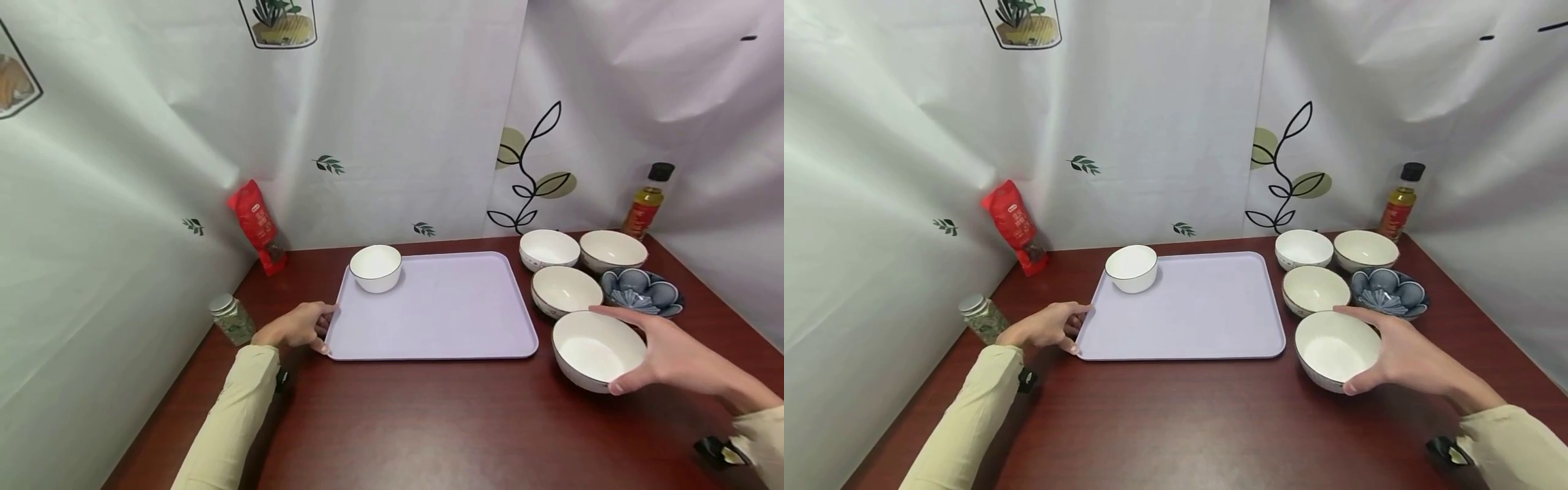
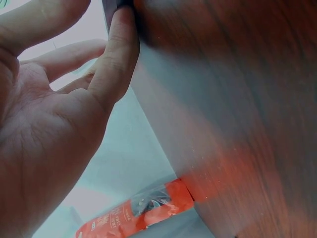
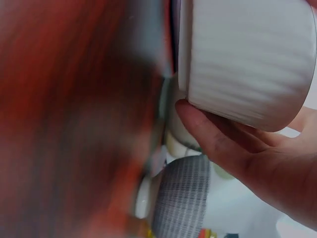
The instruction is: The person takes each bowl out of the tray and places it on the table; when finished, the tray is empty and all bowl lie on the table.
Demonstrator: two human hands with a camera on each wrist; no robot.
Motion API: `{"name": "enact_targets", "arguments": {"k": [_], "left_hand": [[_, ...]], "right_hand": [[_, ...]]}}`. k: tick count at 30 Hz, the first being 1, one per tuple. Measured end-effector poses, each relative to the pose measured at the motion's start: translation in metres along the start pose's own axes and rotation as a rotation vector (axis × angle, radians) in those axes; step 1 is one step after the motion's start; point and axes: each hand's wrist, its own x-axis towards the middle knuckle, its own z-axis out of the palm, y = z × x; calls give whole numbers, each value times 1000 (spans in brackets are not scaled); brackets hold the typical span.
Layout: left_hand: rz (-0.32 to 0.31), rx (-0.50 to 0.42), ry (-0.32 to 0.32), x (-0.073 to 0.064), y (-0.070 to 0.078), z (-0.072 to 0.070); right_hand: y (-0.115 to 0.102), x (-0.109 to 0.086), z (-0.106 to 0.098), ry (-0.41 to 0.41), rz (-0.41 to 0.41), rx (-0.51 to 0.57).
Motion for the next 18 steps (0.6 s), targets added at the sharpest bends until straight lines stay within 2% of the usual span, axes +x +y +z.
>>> {"name": "enact_targets", "arguments": {"k": [7,12,18], "left_hand": [[-2,7,-1,-1,2,-1],[-3,5,-6,-2,2,0],[6,11,-2,-2,3,0]], "right_hand": [[12,-3,6,14,-32,27],[15,-2,9,3,-3,36],[15,1,10,-57,32,45]]}}
